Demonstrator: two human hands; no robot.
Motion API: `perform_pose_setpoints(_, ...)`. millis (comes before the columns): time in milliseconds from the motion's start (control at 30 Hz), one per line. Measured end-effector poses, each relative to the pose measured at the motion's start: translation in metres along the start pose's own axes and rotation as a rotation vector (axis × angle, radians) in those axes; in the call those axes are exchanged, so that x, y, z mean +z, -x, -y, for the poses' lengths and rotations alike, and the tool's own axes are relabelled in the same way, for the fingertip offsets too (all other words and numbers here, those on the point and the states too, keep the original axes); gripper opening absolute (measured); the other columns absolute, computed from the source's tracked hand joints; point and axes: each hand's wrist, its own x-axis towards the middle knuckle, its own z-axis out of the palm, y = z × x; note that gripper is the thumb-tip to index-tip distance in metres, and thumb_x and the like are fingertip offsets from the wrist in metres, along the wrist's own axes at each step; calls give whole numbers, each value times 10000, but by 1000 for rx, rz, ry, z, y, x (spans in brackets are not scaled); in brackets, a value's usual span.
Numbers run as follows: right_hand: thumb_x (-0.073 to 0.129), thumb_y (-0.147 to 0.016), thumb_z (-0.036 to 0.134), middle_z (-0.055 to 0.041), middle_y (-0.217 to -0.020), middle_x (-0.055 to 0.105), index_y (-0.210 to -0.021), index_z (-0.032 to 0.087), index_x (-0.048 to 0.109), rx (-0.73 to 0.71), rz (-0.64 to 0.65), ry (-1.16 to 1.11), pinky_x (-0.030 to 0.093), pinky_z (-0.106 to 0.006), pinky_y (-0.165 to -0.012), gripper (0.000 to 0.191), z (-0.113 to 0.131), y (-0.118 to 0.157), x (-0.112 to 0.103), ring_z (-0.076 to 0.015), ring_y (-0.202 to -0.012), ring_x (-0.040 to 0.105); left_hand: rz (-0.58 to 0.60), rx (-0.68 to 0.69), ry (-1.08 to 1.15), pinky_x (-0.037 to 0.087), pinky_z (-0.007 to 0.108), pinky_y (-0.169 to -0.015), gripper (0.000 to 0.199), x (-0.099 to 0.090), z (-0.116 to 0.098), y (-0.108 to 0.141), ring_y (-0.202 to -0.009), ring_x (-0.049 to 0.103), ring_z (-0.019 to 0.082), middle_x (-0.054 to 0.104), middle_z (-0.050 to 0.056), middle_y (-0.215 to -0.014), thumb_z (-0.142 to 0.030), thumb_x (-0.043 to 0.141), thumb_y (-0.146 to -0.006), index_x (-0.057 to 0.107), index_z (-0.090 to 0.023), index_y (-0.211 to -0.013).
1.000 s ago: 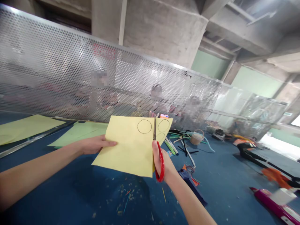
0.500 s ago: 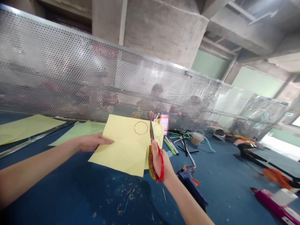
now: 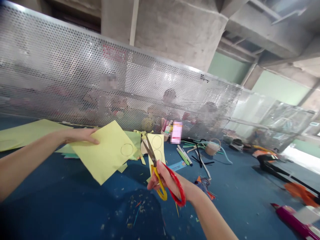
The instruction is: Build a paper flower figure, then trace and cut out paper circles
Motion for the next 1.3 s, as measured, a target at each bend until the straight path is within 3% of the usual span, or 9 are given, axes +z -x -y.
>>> perform_pose_setpoints(133,402,-833,547,-56,-700,696,-641,214,598,141,427,-63,486,-355,-732,431,9,7,-7,-207,-703,636,-334,64,-254,488,246,-737,638,-24,9,-7,-784,662,231,704,9,-759,-163,714,-630,466,-102,-1214)
perform_pose_setpoints(267,399,-800,605,-91,-778,700,-623,208,549,85,483,-219,463,-404,-815,460,10,1,-5,-240,-792,642,-664,288,-448,408,299,-870,486,-9,-3,-14,-1011,568,309,678,97,-939,-367,693,-663,597,-94,-1054)
perform_pose_setpoints(333,346,-800,634,-92,-760,691,-589,214,498,57,383,-265,467,-397,-816,494,6,-6,-3,-247,-809,644,-577,331,-449,401,310,-853,408,20,-15,-19,-966,584,303,678,99,-973,-474,626,-702,659,-153,-951)
perform_pose_setpoints(500,575,-697,552,-67,-656,673,-575,221,530,11,-262,262,485,-352,-688,356,-17,-27,-1,-251,-696,646,-293,352,-266,413,318,-790,439,110,-31,-42,-876,604,302,695,75,-860,-512,725,-542,678,-199,-846)
perform_pose_setpoints(667,566,-713,512,-53,-601,644,-625,229,563,-14,-366,336,473,-348,-641,296,-38,-36,-5,-250,-657,634,-229,362,-139,435,353,-777,466,159,-30,-62,-908,594,341,674,93,-867,-389,809,-433,650,-194,-825)
perform_pose_setpoints(833,608,-679,469,-53,-700,644,-672,220,553,-17,-444,355,448,-339,-683,255,-47,-37,-15,-240,-739,616,-16,330,94,520,345,-655,369,167,-28,-56,-748,654,263,684,81,-834,-363,735,-592,647,-145,-876)
perform_pose_setpoints(967,659,-606,425,-14,-633,592,-664,218,516,3,-449,319,416,-315,-606,259,-53,-40,-23,-204,-633,563,21,336,317,526,327,-816,415,158,-27,-42,-933,635,216,658,76,-1052,-364,671,-710,573,-176,-1066)
perform_pose_setpoints(1133,592,-621,375,70,-491,434,-635,220,423,1,-430,166,352,-267,-479,229,-56,-47,-18,-126,-446,430,-25,273,606,516,305,-868,363,148,-19,-30,-936,637,200,662,63,-1048,-242,718,-685,578,-177,-1013)
perform_pose_setpoints(1300,604,-601,396,68,-581,427,-702,218,428,-117,-527,80,376,-270,-546,269,-48,-50,-14,-127,-535,453,120,186,628,537,344,-829,363,149,-7,-21,-956,631,224,649,72,-1087,-209,745,-652,593,-175,-980)
